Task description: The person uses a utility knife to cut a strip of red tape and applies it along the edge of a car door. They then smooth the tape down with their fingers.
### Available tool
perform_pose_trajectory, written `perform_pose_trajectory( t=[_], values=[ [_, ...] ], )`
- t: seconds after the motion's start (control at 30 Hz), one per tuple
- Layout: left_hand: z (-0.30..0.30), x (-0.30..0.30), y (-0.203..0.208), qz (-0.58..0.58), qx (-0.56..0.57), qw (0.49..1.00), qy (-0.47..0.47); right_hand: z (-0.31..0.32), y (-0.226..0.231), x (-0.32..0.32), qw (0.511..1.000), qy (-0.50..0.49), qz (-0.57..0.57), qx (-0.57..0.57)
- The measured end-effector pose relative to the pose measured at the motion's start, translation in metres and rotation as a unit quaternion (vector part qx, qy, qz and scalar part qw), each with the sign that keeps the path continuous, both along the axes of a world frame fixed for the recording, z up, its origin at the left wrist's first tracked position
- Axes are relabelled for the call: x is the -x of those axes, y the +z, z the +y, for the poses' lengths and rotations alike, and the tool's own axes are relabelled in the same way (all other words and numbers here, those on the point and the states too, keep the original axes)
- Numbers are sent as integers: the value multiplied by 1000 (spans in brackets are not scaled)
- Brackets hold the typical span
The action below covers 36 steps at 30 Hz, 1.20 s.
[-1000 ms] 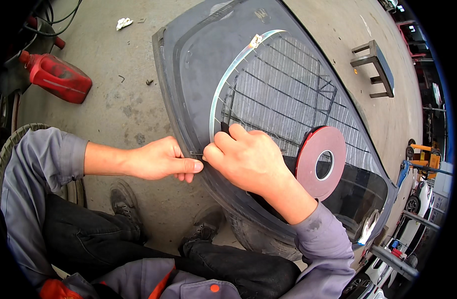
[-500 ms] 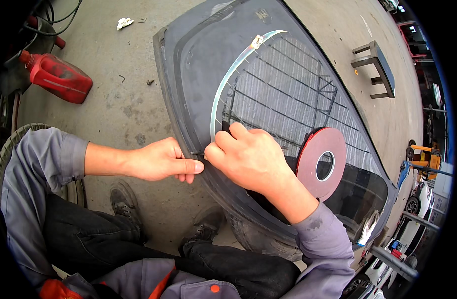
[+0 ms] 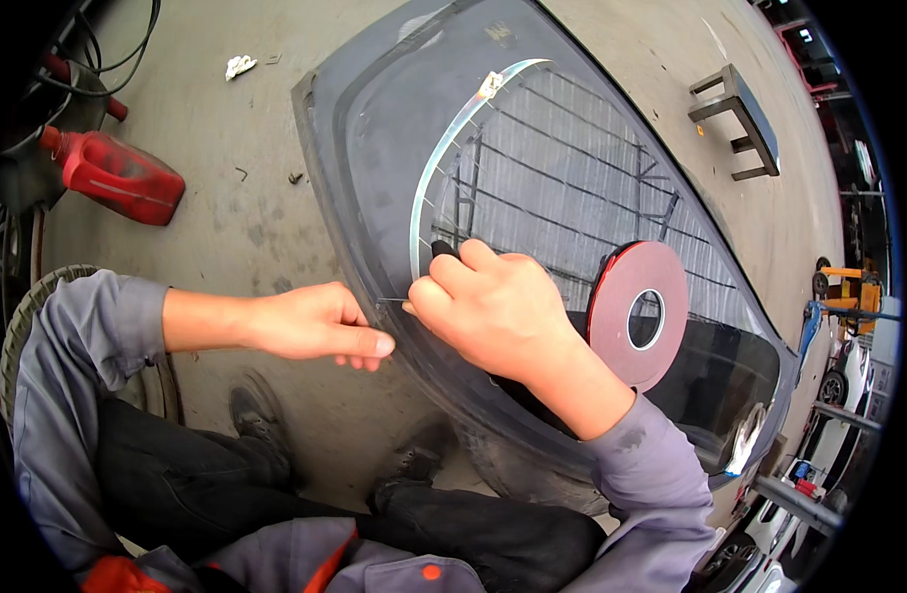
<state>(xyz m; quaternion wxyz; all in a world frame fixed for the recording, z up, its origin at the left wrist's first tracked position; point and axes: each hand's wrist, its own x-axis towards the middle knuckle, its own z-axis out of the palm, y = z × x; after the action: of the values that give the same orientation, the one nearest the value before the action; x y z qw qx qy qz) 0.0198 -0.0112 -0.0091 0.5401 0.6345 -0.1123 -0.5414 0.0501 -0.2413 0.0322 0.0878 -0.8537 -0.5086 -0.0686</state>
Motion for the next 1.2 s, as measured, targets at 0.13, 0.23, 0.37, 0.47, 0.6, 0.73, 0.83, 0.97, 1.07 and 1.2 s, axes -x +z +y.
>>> perform_pose_trajectory(
  t=[0.13, 0.23, 0.37, 0.47, 0.6, 0.73, 0.83, 0.97, 1.07, 1.2],
  values=[
    [14, -26, 34, -201, -37, 956, -210, -7, 6, -2, 999, -35, -12, -8],
    [15, -31, 53, -453, -9, 884, -117, -11, 11, -6, 998, -57, -14, -20],
    [3, -41, 56, -654, -36, 745, -126, -13, 14, -16, 991, -118, -46, -47],
    [-4, -40, 51, -661, -49, 730, -167, -15, 18, -18, 984, -157, -48, -68],
    [-11, -40, 49, -666, -80, 719, -182, -17, 15, -18, 978, -186, -41, -80],
    [-15, -38, 51, -680, -106, 701, -187, -15, 14, -20, 972, -208, -49, -96],
    [-18, -34, 59, -675, -135, 696, -204, -14, 16, -25, 965, -230, -56, -109],
    [-21, -34, 59, -665, -143, 702, -209, -17, 16, -30, 960, -245, -51, -125],
    [-20, -36, 58, -661, -143, 704, -214, -16, 15, -30, 960, -249, -45, -119],
    [-21, -38, 59, -653, -147, 705, -233, -16, 12, -30, 961, -248, -39, -119]
  ],
)
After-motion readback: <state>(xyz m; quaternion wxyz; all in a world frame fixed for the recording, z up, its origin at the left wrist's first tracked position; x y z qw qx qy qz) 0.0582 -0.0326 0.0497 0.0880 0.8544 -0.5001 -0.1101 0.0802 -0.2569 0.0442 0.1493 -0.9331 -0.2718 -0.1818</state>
